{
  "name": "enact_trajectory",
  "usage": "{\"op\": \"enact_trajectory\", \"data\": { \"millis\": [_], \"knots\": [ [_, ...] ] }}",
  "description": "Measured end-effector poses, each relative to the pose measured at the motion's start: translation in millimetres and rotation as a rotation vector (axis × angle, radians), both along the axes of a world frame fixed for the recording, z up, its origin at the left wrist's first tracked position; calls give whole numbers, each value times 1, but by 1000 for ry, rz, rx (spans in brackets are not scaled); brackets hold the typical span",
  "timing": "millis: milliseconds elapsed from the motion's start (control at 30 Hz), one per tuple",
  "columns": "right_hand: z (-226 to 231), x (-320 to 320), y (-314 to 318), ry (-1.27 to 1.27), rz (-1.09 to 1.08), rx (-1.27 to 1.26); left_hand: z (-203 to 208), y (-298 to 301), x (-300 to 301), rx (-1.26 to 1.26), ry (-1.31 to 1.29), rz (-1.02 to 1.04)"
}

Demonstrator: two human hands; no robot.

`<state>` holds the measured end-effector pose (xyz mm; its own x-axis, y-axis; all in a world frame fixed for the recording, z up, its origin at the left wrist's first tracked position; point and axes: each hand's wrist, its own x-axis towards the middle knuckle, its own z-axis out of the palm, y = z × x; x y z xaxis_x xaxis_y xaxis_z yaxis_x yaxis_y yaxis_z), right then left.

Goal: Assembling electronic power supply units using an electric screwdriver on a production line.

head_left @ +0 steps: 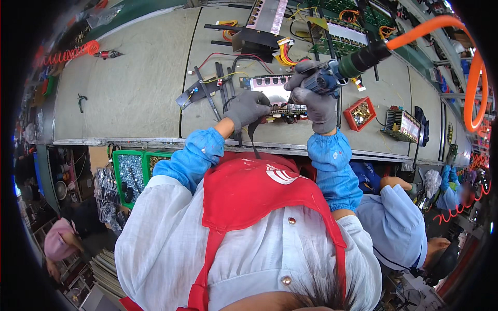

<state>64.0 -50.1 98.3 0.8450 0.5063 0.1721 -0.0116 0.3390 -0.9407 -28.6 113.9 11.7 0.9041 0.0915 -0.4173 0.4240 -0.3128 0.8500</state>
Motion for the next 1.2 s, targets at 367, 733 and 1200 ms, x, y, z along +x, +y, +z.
{"op": "enact_trajectory", "data": {
  "millis": [367,733,1200],
  "knots": [
    [-8,-10,16,-46,-273,-61,-10,1,-1,-9,-108,-4],
    [-10,-14,23,-198,-486,-194,-14,1,-1,120,-106,-12],
    [-14,-10,21,-143,-473,-204,3,-16,11,305,-164,-124]
  ]
}}
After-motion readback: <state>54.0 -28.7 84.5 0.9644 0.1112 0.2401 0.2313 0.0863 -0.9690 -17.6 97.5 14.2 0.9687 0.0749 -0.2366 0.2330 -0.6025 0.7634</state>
